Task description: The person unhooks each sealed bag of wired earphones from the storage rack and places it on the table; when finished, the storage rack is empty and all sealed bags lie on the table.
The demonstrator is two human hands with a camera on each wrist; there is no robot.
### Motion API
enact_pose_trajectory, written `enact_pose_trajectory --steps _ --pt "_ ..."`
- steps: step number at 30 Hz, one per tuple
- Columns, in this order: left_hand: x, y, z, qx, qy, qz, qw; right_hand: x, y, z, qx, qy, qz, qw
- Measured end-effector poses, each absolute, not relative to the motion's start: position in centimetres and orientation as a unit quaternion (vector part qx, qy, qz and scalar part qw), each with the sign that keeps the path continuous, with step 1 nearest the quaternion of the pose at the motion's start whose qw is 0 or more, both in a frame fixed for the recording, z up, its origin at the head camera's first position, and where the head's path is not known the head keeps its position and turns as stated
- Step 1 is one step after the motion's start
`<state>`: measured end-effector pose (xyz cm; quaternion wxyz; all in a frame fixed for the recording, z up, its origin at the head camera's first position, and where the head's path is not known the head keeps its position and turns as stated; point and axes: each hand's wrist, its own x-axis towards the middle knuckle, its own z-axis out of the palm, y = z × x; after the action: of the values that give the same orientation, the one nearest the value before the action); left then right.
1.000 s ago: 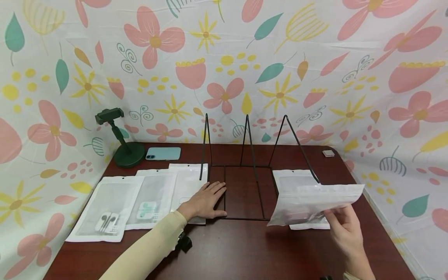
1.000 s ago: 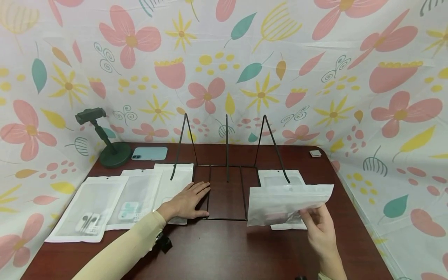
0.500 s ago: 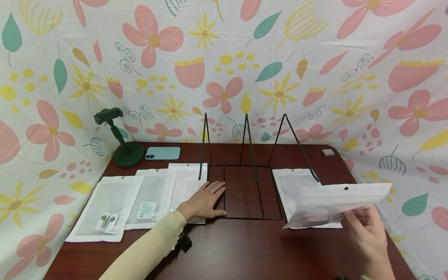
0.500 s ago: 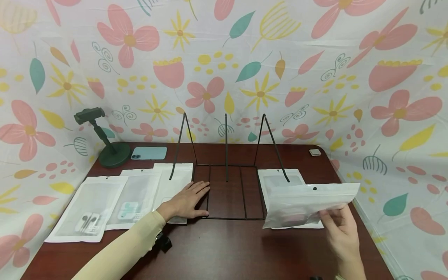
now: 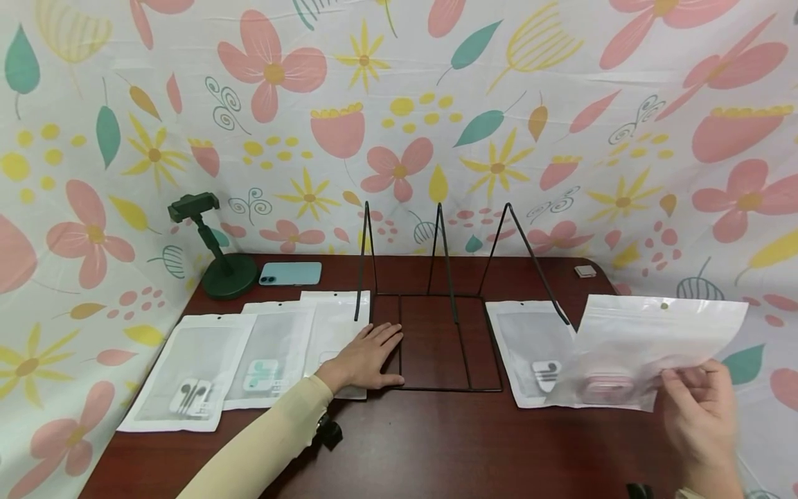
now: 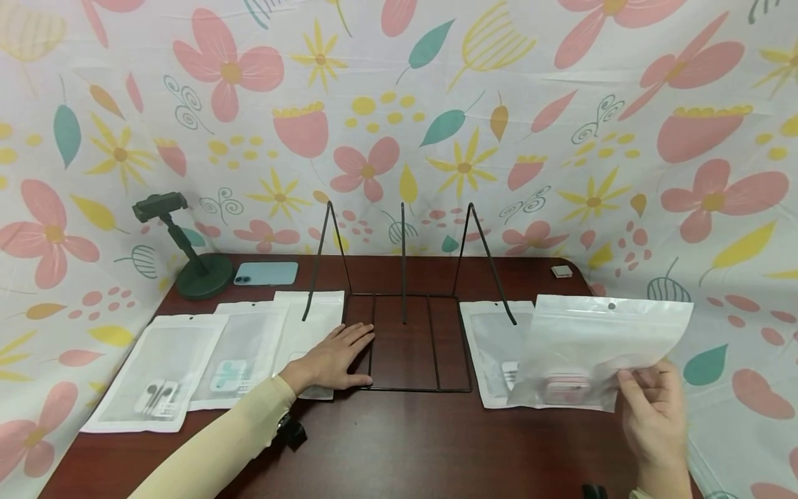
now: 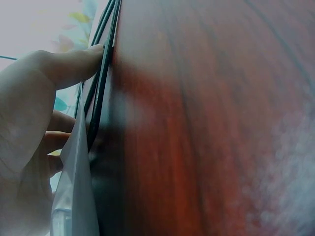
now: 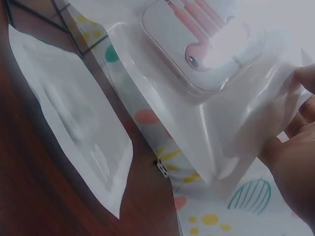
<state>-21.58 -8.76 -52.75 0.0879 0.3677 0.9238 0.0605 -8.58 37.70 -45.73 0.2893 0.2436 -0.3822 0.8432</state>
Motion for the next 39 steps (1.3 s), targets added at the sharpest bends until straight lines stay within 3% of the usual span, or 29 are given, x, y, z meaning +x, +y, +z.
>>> enact_pose_trajectory --steps 9,17,21,33,39 --pt "-21.5 -8.8 -52.6 0.367 0.924 0.063 0.085 -8.8 39.6 -46.2 0.211 -0.373 0.854 0.294" --pt "-21.3 -8.7 -52.4 0.366 0.924 0.069 0.089 -8.6 41.7 -46.2 0.079 -0.466 0.821 0.321" --pt "-21.3 -8.8 -52.4 0.365 0.925 0.067 0.086 -8.6 42.7 -46.5 0.055 -0.480 0.817 0.315" --pt "-21.2 -8.8 -52.1 0.368 0.923 0.067 0.086 -9.2 46.3 -47.7 0.010 -0.571 0.785 0.241" --pt "-21.2 -8.7 -52.0 0.369 0.924 0.064 0.084 -9.7 47.8 -48.3 -0.035 -0.615 0.768 0.175"
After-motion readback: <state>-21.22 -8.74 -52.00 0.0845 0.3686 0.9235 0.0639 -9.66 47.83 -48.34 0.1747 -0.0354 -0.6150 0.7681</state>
